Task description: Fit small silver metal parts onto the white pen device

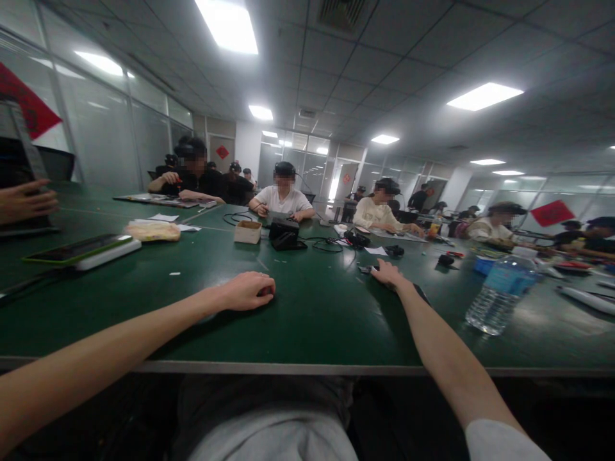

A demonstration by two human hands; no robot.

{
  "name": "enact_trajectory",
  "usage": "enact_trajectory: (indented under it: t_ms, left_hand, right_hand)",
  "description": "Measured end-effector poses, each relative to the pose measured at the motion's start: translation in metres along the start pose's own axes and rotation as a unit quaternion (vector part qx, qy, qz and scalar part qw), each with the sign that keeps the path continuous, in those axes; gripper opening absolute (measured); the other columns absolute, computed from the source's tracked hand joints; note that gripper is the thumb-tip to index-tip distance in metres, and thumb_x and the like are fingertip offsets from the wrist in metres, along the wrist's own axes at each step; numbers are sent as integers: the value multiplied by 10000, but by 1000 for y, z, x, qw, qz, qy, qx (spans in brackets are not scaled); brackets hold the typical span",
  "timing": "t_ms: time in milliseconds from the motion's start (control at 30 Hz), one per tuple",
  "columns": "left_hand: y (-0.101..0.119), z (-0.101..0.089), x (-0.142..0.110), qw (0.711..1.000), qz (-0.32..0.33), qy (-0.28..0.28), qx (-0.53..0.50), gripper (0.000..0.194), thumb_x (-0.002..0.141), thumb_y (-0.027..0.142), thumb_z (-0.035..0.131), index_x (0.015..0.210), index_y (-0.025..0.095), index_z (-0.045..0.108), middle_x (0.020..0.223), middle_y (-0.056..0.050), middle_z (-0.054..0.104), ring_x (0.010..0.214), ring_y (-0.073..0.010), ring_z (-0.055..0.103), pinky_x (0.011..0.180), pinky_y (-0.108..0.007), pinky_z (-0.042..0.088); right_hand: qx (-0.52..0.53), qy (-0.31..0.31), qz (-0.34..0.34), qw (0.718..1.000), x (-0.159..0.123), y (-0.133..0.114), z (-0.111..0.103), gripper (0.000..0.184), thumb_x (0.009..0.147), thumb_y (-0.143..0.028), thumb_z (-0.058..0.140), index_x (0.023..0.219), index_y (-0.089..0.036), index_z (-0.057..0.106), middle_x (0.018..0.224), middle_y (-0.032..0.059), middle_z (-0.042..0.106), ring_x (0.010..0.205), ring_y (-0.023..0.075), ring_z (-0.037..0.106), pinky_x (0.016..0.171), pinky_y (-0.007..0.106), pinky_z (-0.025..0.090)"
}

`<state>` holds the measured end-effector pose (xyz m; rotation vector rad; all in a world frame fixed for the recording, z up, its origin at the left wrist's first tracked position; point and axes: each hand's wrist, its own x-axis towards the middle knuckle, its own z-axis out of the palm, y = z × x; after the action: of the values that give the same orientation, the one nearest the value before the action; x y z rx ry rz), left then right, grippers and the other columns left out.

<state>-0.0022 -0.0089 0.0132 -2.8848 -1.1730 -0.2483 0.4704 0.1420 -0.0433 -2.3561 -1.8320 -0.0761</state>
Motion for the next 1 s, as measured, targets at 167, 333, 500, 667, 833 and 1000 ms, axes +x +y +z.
enact_trajectory:
  t_ms: [167, 333, 500, 667, 833, 1000]
  left_hand:
    - [0, -2, 0, 1000, -3, -5, 0, 183, 852, 291, 497, 929, 203, 638, 870, -35, 655, 773, -183, 595, 658, -261, 417]
    - [0, -1, 0, 1000, 1, -7, 2, 180, 857, 298, 499, 927, 204, 635, 849, -29, 645, 749, -176, 587, 647, -260, 410]
    - [-2, 1, 1, 1000, 5, 0, 0, 183, 863, 288, 494, 941, 204, 636, 890, -35, 650, 775, -178, 591, 661, -260, 415]
    - [-3, 3, 1, 1000, 8, 1, 5, 186, 860, 289, 495, 939, 200, 638, 878, -34, 650, 761, -177, 590, 650, -258, 415]
    - [-2, 3, 2, 1000, 2, 0, 6, 183, 853, 278, 498, 938, 196, 637, 874, -35, 652, 761, -176, 590, 656, -256, 414]
    - [-2, 3, 2, 1000, 1, 1, 9, 187, 858, 289, 496, 944, 200, 636, 872, -32, 650, 750, -177, 587, 653, -261, 407]
  right_hand:
    - [24, -5, 24, 999, -1, 1, 1, 776, 826, -613, 409, 1468, -219, 222, 1447, 201, 312, 1305, 412, 328, 996, 555, 295]
    - [38, -5, 36, 999, -3, 0, -1, 781, 828, -602, 416, 1471, -208, 215, 1457, 202, 277, 1321, 407, 304, 998, 525, 310]
    - [47, -15, 30, 998, -2, -2, -3, 797, 833, -576, 421, 1486, -188, 179, 1468, 187, 309, 1320, 394, 317, 1019, 542, 290]
    - [51, -9, 39, 998, -5, -3, -3, 834, 826, -607, 418, 1485, -160, 169, 1470, 214, 287, 1325, 409, 303, 1018, 554, 284]
    - [51, 0, 49, 997, -8, -4, -4, 850, 814, -607, 451, 1479, -155, 175, 1467, 234, 253, 1335, 410, 289, 1024, 532, 289]
    - [55, -12, 42, 998, -4, -4, -4, 835, 817, -595, 449, 1475, -155, 185, 1461, 211, 309, 1323, 396, 319, 1027, 545, 288]
